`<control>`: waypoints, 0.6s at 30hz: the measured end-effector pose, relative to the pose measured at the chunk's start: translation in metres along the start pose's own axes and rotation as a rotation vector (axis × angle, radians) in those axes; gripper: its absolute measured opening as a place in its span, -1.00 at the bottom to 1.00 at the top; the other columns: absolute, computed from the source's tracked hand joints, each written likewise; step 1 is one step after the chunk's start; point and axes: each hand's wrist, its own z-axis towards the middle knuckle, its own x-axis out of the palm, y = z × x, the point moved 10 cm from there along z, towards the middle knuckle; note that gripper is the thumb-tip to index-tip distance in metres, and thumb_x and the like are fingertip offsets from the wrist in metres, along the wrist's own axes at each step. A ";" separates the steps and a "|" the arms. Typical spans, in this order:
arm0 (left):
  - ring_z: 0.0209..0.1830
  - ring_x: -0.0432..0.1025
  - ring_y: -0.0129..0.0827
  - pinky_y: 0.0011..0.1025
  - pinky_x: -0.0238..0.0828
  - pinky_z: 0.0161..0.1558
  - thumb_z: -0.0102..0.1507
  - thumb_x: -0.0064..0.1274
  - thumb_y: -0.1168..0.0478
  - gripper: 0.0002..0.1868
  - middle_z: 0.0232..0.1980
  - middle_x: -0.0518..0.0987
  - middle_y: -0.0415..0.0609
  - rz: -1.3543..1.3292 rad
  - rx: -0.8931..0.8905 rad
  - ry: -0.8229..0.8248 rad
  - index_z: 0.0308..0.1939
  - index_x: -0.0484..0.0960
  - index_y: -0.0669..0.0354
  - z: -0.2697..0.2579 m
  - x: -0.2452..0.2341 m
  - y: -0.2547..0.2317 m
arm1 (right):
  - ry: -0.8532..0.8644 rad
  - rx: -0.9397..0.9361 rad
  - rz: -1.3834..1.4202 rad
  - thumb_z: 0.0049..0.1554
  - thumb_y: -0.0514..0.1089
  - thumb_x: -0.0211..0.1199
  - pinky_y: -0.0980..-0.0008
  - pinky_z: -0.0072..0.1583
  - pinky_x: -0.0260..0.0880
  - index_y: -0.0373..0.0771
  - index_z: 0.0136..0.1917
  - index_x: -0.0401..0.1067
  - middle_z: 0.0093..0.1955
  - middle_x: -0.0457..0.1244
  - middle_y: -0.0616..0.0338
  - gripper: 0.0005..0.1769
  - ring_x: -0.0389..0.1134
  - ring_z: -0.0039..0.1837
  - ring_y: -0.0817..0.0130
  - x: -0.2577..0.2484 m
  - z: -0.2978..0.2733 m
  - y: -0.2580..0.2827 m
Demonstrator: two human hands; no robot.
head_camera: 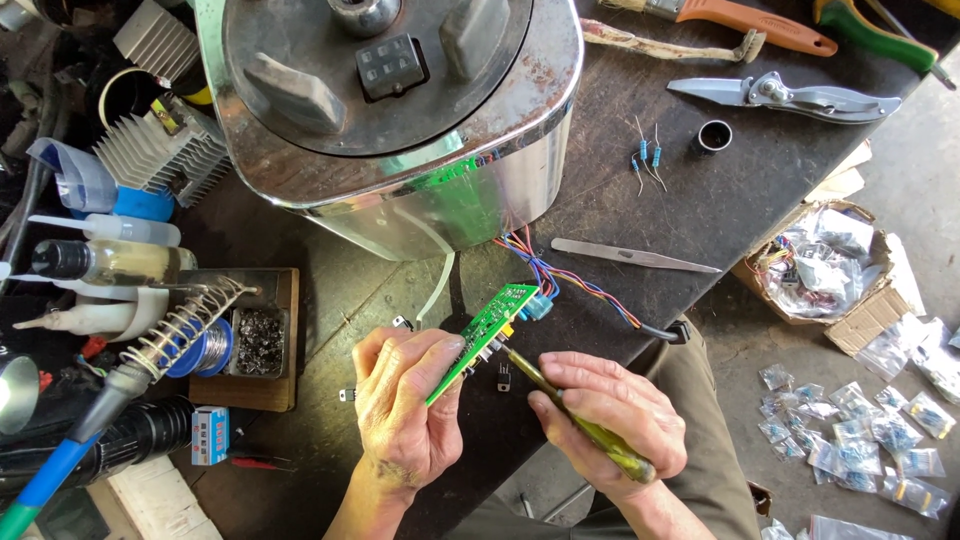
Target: The person holds a small circuit board and uses a soldering iron to work on its components. They then use tweezers to place a small electronic component onto the board and continue soldering.
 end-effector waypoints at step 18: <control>-0.27 0.53 -0.26 -0.24 0.32 -0.01 0.43 -0.18 0.31 -0.83 -0.17 0.63 0.07 0.005 -0.012 -0.010 -0.02 0.50 0.30 -0.002 0.000 0.002 | 0.018 -0.070 -0.028 -0.05 -0.33 0.43 0.35 -0.15 0.69 -0.26 -0.29 0.33 -0.28 0.41 -0.04 -0.75 0.57 -0.23 0.12 0.003 0.005 0.006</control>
